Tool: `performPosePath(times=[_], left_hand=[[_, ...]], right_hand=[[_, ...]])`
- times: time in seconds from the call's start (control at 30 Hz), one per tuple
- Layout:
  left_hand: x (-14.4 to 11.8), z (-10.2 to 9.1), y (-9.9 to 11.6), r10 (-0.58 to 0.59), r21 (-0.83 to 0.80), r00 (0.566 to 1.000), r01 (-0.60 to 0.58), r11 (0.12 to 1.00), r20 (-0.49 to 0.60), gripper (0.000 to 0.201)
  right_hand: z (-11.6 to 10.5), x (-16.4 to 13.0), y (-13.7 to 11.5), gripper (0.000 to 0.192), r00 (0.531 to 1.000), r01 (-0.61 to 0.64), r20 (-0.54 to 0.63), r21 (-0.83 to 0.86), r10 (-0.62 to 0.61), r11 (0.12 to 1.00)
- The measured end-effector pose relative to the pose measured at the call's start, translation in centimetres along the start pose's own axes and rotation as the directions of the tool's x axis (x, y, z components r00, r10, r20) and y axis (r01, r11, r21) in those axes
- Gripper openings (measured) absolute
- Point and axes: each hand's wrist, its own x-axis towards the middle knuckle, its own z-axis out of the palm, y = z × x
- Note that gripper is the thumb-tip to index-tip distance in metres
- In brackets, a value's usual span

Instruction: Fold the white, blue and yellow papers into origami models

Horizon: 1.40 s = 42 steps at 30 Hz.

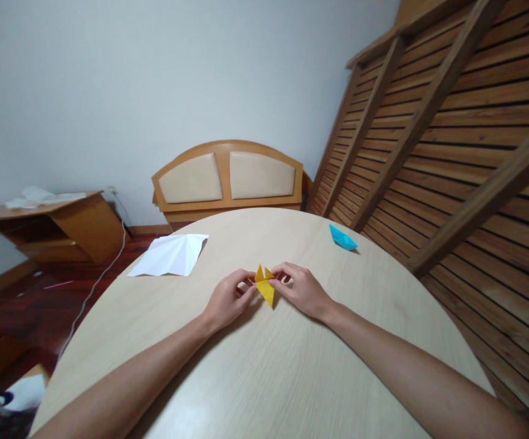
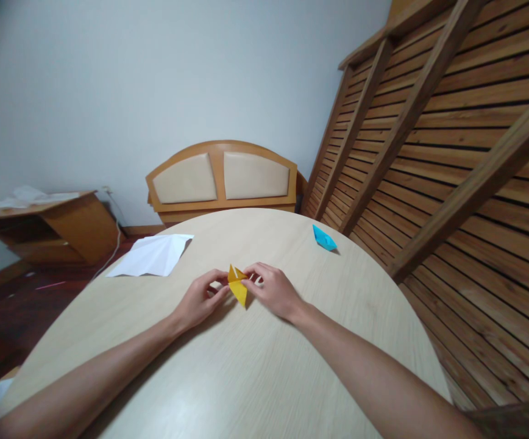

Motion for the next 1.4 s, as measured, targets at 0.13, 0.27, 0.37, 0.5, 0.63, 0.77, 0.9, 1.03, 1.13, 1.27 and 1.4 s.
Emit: performPosePath(times=[0.13,0.27,0.37,0.5,0.63,0.77,0.9,1.03,1.13,1.27,1.4], left_hand=[[0.02,0.02,-0.16,-0.05,-0.018,0.998,0.051,0.999,0.022,0.024],[0.02,-0.02,-0.06,-0.072,-0.03,0.997,0.073,0.997,0.035,0.024],[0.07,-0.03,0.09,-0.07,-0.038,0.997,0.072,0.997,0.045,0.023],[0.14,-0.03,0.28,-0.072,-0.035,0.996,0.074,0.997,0.051,0.022],[0.12,-0.04,0.27,-0.074,-0.028,0.996,0.076,0.997,0.048,0.021],[0.11,-0.07,0.1,-0.063,-0.016,0.997,0.064,0.998,0.046,0.021],[0.09,-0.06,-0.04,-0.051,-0.002,0.998,0.051,0.999,0.046,0.021],[0.02,-0.03,-0.13,-0.04,0.004,0.998,0.04,0.999,0.052,0.02],[-0.03,-0.04,-0.19,-0.029,0.006,0.998,0.028,1.0,0.059,0.019],[-0.03,-0.06,-0.22,-0.031,-0.004,0.998,0.031,1.0,0.06,0.019],[-0.02,-0.06,-0.12,-0.03,-0.012,0.998,0.031,0.999,0.064,0.019]], right_hand=[[0.16,-0.04,0.11,0.006,0.999,-0.006,0.042,0.016,0.005,1.0],[0.23,-0.05,0.16,0.004,0.998,-0.009,0.058,0.021,0.007,1.0],[0.21,-0.04,0.15,0.006,0.998,-0.011,0.057,0.031,0.01,0.999],[0.14,-0.04,0.03,0.013,0.998,-0.022,0.066,0.032,0.02,0.999],[0.14,-0.07,-0.1,0.019,1.0,-0.017,0.024,-0.001,0.017,1.0],[0.15,-0.14,-0.17,0.026,0.999,0.022,-0.038,-0.028,-0.023,0.999],[0.05,-0.19,-0.18,0.03,0.994,0.074,-0.08,-0.043,-0.077,0.996],[-0.11,-0.13,-0.26,0.023,0.988,0.127,-0.085,-0.054,-0.131,0.991],[-0.22,-0.08,-0.39,0.019,0.986,0.137,-0.087,-0.056,-0.141,0.989],[-0.28,-0.06,-0.46,0.016,0.986,0.136,-0.084,-0.06,-0.141,0.989],[-0.29,-0.08,-0.29,0.015,0.986,0.138,-0.085,-0.063,-0.143,0.988]])
